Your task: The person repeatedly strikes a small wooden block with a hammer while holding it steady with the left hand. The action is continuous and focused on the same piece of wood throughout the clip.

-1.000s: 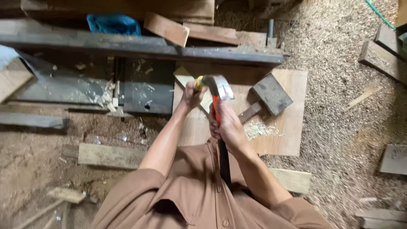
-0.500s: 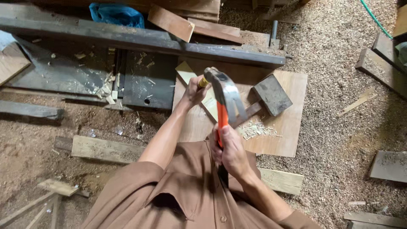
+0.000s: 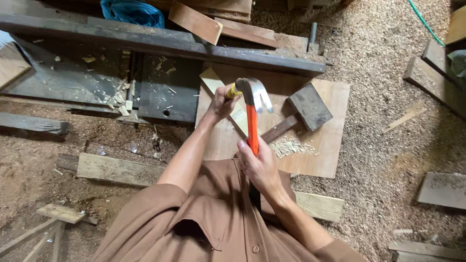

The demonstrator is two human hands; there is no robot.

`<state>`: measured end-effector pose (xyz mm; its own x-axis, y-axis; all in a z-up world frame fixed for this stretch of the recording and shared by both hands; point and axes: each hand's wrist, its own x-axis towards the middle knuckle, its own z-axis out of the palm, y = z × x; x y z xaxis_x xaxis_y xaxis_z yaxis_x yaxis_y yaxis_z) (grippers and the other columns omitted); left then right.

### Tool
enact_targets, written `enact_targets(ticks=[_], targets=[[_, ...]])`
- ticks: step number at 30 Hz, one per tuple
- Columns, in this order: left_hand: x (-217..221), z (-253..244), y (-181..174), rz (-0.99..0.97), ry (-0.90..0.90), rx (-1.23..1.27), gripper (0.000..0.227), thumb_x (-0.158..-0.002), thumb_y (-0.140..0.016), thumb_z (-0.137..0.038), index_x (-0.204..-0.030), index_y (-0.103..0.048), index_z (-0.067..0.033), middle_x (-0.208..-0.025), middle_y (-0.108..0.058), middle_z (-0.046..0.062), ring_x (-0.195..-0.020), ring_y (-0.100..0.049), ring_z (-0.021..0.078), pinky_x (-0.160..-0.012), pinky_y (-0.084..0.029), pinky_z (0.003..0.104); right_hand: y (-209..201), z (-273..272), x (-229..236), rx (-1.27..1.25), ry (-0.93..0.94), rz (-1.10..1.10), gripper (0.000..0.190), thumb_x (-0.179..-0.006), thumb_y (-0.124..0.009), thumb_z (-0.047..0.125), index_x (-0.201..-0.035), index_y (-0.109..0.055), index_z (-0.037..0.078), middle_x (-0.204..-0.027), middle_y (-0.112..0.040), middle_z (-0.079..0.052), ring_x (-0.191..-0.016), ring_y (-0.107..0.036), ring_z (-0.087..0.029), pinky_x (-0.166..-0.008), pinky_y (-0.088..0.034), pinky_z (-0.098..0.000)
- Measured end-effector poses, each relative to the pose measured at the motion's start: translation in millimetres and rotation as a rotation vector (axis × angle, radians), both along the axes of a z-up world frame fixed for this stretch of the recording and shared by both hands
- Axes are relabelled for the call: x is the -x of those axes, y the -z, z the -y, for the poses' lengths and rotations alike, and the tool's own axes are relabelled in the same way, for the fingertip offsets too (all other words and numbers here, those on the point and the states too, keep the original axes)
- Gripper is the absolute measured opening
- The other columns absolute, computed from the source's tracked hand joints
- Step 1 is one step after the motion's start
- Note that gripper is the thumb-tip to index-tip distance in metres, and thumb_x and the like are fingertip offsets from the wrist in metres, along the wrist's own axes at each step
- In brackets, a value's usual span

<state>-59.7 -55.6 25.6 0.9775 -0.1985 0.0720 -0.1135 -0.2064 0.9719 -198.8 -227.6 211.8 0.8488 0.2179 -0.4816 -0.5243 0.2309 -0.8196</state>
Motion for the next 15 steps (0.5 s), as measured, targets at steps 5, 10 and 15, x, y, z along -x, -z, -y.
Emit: enact_targets(ticks=[5,10,15], targets=[[-7.3,-1.0,10.6,0.077,-0.015,0.041,0.012,-0.098,-0.066,0.001,-0.088,-0.059,-0.0012,-0.071,-0.051,-0.003,-0.068,-0.047,0.0058,-0.060,-0.042,0.029,-10.1,3.9,-6.0,0.039,-0.046,-0.079,0.017,-0.101,-0.059,0.023,-0.096,-0.051,0.009,-0.062,-0.044,0.005,-0.048,-0.042,-0.006,-0.040,-0.034,-0.0232],[-3.6,-4.0,21.4,0.008,-0.006,0.033,0.009,-0.095,-0.065,0.002,-0.088,-0.059,-0.0016,-0.070,-0.050,-0.004,-0.066,-0.046,0.0059,-0.057,-0.040,0.028,-6.5,1.6,-1.7,-0.065,-0.038,-0.005,0.020,-0.104,-0.058,0.023,-0.096,-0.049,0.008,-0.065,-0.043,0.005,-0.051,-0.041,-0.005,-0.042,-0.033,-0.0228],[-3.2,0.0,6.5,0.045,-0.028,0.017,0.004,-0.093,-0.063,0.003,-0.094,-0.062,-0.0002,-0.071,-0.054,-0.002,-0.068,-0.047,0.0071,-0.060,-0.042,0.029,-6.1,3.8,-2.3,-0.030,-0.020,-0.133,0.021,-0.103,-0.058,0.024,-0.093,-0.046,0.009,-0.065,-0.042,0.007,-0.050,-0.041,-0.005,-0.041,-0.032,-0.0224]])
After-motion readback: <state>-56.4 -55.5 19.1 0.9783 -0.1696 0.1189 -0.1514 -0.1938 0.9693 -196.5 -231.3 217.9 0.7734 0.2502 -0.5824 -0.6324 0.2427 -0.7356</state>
